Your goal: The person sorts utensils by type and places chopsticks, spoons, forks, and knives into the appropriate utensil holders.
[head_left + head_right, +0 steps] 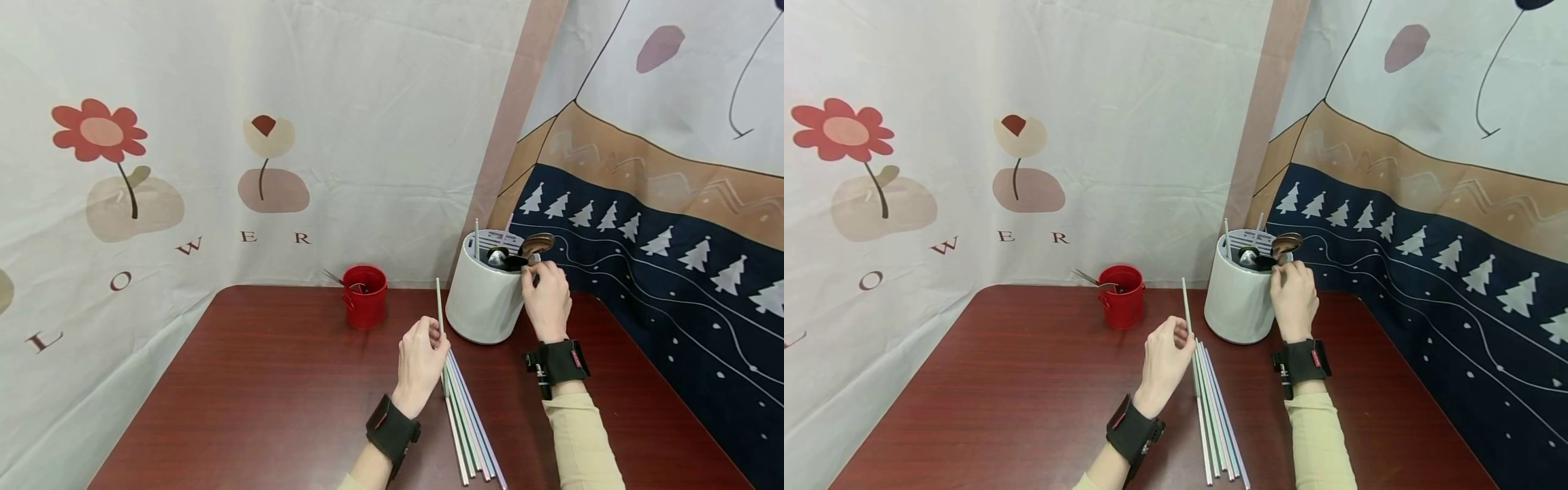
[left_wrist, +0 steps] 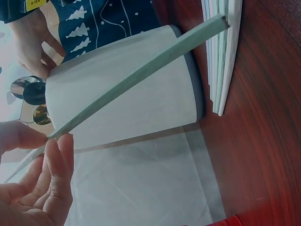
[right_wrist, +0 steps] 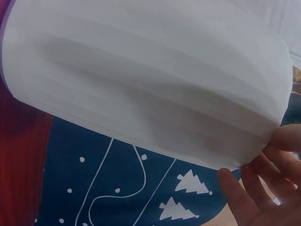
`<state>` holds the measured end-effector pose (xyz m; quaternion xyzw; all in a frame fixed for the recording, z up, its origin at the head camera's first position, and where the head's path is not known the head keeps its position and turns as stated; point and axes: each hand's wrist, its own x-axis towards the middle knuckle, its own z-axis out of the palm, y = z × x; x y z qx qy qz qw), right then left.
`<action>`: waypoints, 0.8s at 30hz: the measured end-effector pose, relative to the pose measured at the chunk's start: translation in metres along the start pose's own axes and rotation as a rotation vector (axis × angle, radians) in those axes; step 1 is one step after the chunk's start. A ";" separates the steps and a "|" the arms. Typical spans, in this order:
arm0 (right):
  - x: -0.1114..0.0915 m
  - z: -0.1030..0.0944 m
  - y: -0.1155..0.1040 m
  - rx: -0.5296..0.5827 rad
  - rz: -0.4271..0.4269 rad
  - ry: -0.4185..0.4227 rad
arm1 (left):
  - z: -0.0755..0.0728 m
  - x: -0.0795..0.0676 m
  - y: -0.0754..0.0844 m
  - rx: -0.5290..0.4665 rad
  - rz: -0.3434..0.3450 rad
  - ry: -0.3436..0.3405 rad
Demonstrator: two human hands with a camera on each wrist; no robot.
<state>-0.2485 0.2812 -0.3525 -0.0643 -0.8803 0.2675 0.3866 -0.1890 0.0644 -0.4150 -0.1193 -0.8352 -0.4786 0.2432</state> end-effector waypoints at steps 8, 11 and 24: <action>0.000 0.001 0.001 -0.001 0.004 -0.009 | 0.000 0.000 0.002 -0.030 0.072 0.062; 0.000 0.001 0.001 -0.003 0.007 -0.011 | -0.001 0.000 0.003 -0.048 0.099 0.086; 0.000 0.002 0.001 -0.004 -0.012 0.021 | -0.002 0.000 0.004 -0.092 0.158 0.126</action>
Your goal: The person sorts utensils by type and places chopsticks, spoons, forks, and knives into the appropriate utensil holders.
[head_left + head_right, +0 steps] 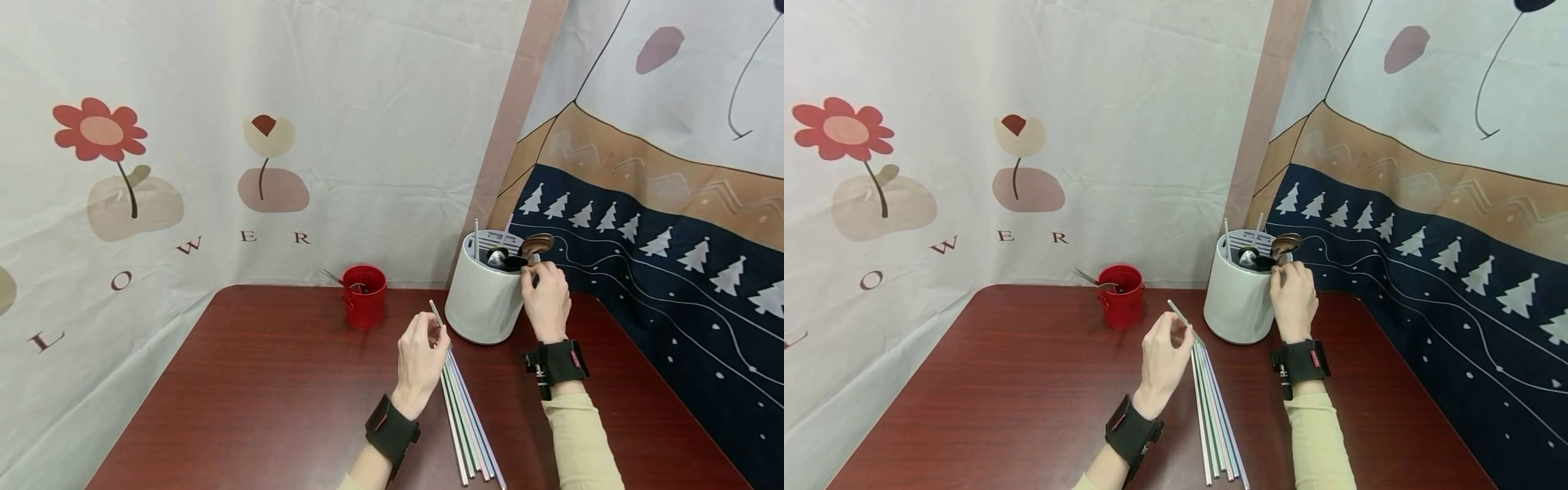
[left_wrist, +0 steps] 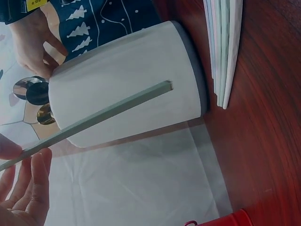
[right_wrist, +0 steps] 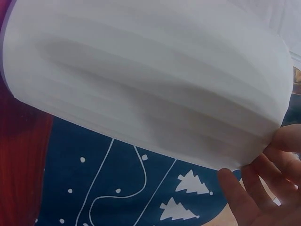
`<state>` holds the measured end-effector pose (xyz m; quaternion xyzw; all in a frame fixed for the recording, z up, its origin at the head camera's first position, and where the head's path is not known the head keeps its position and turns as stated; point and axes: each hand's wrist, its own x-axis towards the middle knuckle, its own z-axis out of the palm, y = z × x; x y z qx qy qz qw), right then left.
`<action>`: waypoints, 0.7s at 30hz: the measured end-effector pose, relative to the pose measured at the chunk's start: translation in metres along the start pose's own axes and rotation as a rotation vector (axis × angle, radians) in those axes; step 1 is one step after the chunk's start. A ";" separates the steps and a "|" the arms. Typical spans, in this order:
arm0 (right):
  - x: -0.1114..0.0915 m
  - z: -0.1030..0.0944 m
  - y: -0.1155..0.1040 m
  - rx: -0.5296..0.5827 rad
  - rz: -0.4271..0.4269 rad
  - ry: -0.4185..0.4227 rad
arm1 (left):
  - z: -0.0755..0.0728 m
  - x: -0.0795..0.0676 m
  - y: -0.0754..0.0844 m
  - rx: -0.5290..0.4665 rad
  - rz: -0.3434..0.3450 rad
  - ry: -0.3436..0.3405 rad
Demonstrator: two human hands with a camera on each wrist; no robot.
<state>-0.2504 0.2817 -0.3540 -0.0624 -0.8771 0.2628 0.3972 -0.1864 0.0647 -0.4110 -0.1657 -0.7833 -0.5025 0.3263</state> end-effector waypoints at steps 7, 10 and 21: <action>0.000 0.001 0.000 0.013 -0.006 -0.006 | -0.003 0.005 0.002 0.013 0.121 0.059; 0.000 0.001 0.000 0.015 -0.006 -0.005 | -0.006 0.014 0.006 -0.005 0.165 0.070; 0.000 0.001 0.003 0.016 0.003 -0.005 | -0.016 0.047 0.026 -0.011 0.261 0.144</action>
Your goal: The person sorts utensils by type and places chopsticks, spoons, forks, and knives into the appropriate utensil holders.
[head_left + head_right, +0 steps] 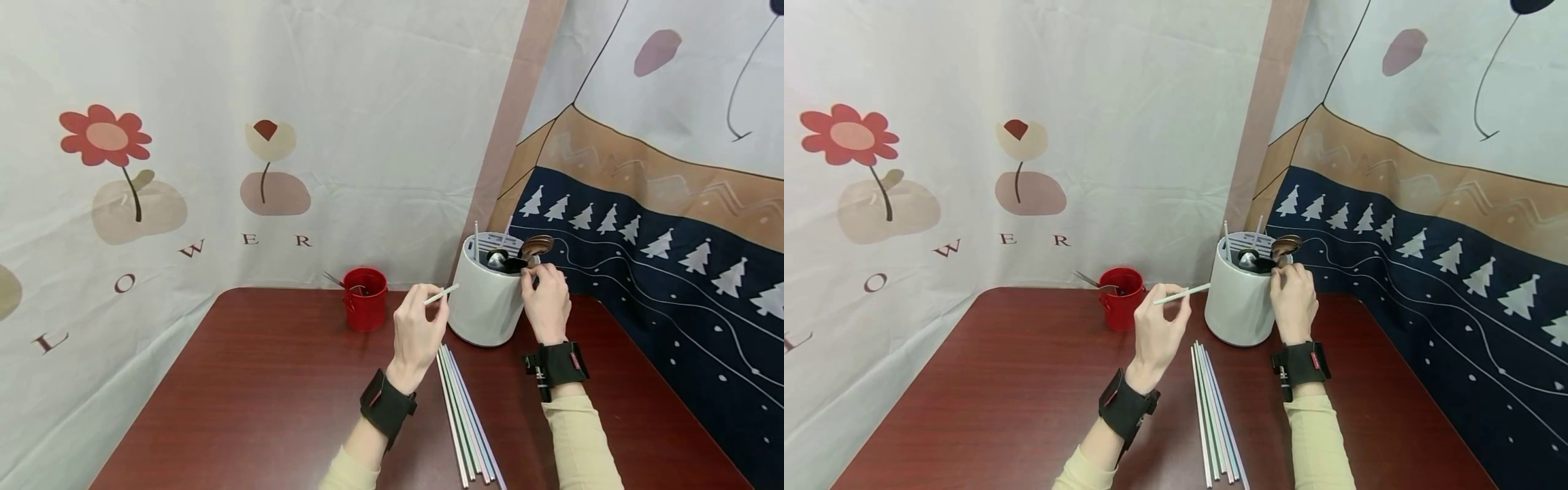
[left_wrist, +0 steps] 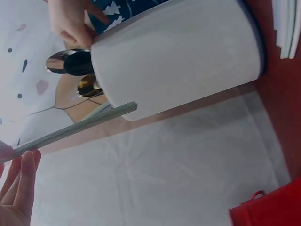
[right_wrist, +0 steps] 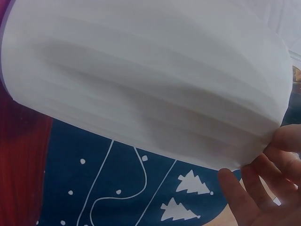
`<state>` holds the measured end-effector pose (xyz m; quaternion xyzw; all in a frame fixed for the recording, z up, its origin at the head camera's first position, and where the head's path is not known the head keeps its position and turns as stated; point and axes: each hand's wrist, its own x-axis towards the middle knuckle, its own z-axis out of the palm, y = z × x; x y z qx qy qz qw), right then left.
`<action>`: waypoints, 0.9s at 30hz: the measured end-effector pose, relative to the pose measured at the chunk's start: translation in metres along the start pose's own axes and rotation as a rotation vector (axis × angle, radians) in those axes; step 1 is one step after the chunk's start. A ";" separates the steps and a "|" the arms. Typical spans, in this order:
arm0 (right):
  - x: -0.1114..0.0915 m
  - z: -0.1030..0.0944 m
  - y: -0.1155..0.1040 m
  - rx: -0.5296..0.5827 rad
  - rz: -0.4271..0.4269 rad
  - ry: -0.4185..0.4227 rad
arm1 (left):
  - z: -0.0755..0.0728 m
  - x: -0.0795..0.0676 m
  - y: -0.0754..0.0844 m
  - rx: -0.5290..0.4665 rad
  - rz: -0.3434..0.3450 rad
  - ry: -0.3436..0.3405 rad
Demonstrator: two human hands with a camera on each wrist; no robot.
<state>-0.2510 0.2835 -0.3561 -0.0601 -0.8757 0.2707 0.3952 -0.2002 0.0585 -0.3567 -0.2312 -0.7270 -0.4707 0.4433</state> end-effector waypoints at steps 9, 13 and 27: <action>-0.001 -0.001 -0.001 0.011 -0.004 -0.005 | 0.005 0.027 0.005 -0.014 0.098 0.030; -0.002 -0.001 -0.001 0.017 -0.004 -0.009 | 0.012 0.038 0.003 -0.006 0.102 -0.016; -0.001 -0.001 0.000 0.000 0.008 -0.008 | 0.042 0.067 -0.009 0.091 0.052 -0.158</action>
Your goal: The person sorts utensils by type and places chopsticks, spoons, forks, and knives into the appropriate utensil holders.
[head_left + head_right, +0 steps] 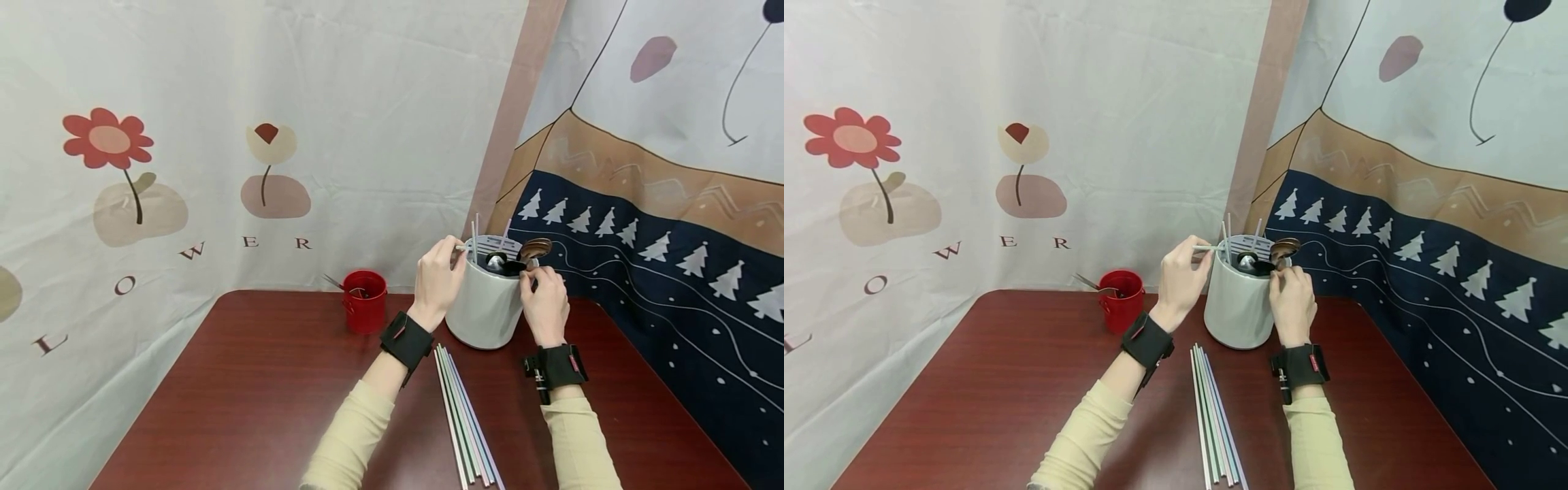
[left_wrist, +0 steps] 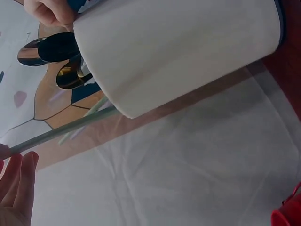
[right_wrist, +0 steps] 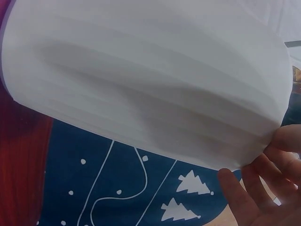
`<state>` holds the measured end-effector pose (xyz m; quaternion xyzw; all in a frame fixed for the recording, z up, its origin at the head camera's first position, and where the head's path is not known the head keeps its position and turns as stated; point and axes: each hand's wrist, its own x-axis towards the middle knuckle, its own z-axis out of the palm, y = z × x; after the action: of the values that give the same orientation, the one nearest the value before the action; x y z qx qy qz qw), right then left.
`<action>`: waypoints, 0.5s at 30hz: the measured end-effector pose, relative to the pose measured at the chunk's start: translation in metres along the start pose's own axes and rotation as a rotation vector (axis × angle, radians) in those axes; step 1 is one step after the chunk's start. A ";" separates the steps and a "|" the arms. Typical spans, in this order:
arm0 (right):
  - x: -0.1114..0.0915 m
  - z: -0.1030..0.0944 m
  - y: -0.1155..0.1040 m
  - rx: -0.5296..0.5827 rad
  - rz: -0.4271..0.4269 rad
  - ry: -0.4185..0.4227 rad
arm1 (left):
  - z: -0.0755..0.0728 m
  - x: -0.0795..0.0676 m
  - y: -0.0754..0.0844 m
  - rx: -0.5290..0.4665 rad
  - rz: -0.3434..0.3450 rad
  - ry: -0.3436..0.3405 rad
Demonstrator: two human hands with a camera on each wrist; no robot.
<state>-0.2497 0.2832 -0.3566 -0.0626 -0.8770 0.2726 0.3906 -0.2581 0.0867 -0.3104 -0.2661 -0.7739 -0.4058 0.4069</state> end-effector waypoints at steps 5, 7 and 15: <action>-0.001 0.000 -0.001 0.000 -0.001 -0.006 | 0.005 0.003 -0.002 -0.052 -0.047 0.027; -0.001 0.001 -0.001 0.005 -0.005 -0.006 | 0.005 0.004 -0.002 -0.082 -0.057 0.047; 0.000 0.001 0.000 0.007 -0.021 0.013 | 0.006 0.009 -0.001 -0.092 -0.099 0.072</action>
<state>-0.2502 0.2832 -0.3571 -0.0538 -0.8741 0.2710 0.3995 -0.2657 0.0924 -0.3056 -0.2312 -0.7514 -0.4700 0.4014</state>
